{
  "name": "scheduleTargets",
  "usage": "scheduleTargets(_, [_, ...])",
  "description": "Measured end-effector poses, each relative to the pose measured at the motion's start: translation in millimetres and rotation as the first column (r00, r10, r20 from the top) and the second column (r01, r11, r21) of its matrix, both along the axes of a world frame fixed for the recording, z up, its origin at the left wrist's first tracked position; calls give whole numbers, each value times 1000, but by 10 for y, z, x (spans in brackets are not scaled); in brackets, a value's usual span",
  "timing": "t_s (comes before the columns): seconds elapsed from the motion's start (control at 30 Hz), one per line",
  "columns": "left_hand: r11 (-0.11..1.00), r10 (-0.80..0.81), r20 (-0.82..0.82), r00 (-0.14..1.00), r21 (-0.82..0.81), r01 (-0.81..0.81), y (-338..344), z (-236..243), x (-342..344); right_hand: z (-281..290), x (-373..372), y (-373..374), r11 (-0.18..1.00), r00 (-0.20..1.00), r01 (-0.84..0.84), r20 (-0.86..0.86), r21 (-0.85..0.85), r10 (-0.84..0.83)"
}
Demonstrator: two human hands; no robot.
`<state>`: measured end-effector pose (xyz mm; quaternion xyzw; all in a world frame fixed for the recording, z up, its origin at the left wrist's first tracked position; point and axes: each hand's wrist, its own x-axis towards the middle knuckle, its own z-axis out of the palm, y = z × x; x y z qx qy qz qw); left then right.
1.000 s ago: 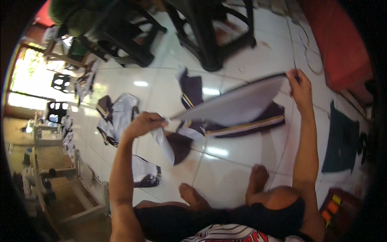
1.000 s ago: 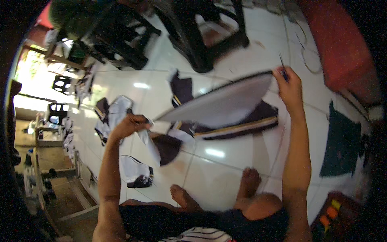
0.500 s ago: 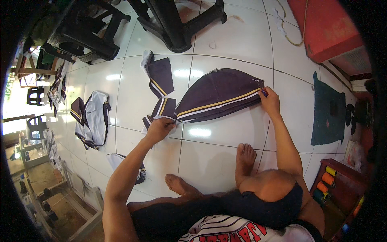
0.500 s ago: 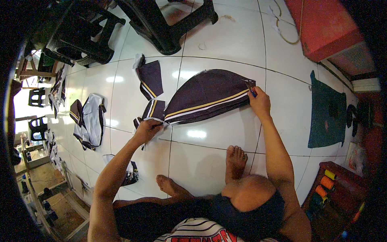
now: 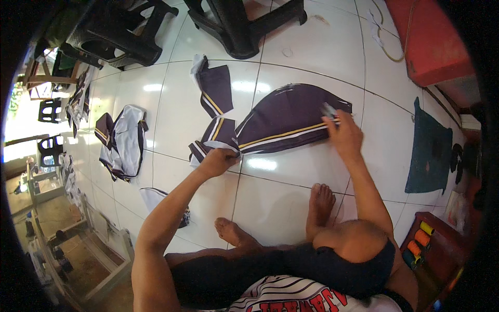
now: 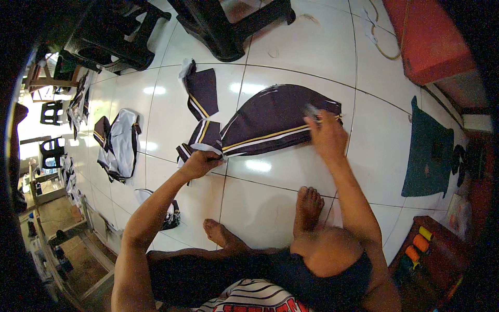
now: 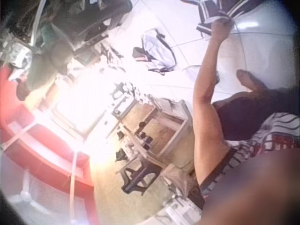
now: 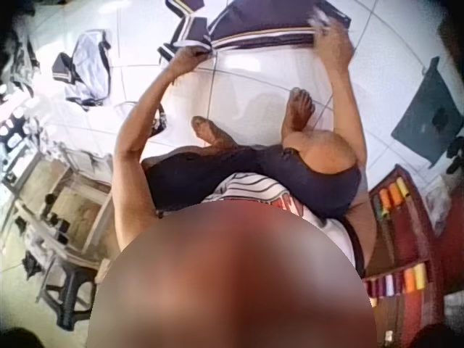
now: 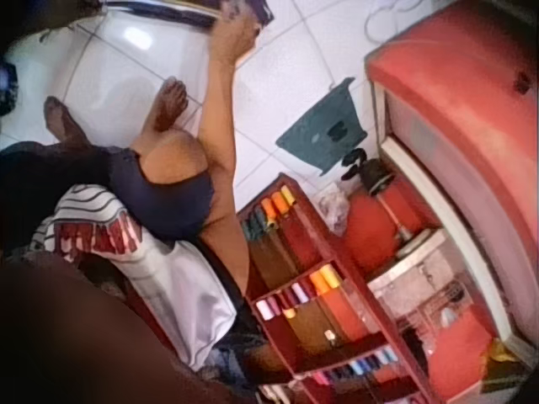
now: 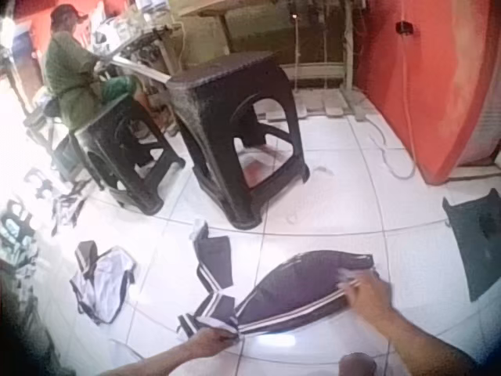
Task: The person sits on the floor and uses scissors to cut a long strip of fabric from a larger piece of dark fabric with yellow stripes. The person repeatedly cuts and separates the strip from the main piece.
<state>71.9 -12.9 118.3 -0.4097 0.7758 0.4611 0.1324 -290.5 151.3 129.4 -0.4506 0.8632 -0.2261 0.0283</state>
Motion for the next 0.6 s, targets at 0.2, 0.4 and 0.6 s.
scheduleTargets(0.2, [990,78,-11,997,115,-76,-29,85,-13,135,1127,-185,811,798,-583,161,-41,581])
scheduleTargets(0.4, [973,158,-66,985,178,-144,7,218,-21,88,1487,-243,673,692,-722,160,162,704])
scheduleTargets(0.6, [972,149,-132,980,203,-121,-18,231,-52,31,1594,-322,697,702,-712,107,80,705])
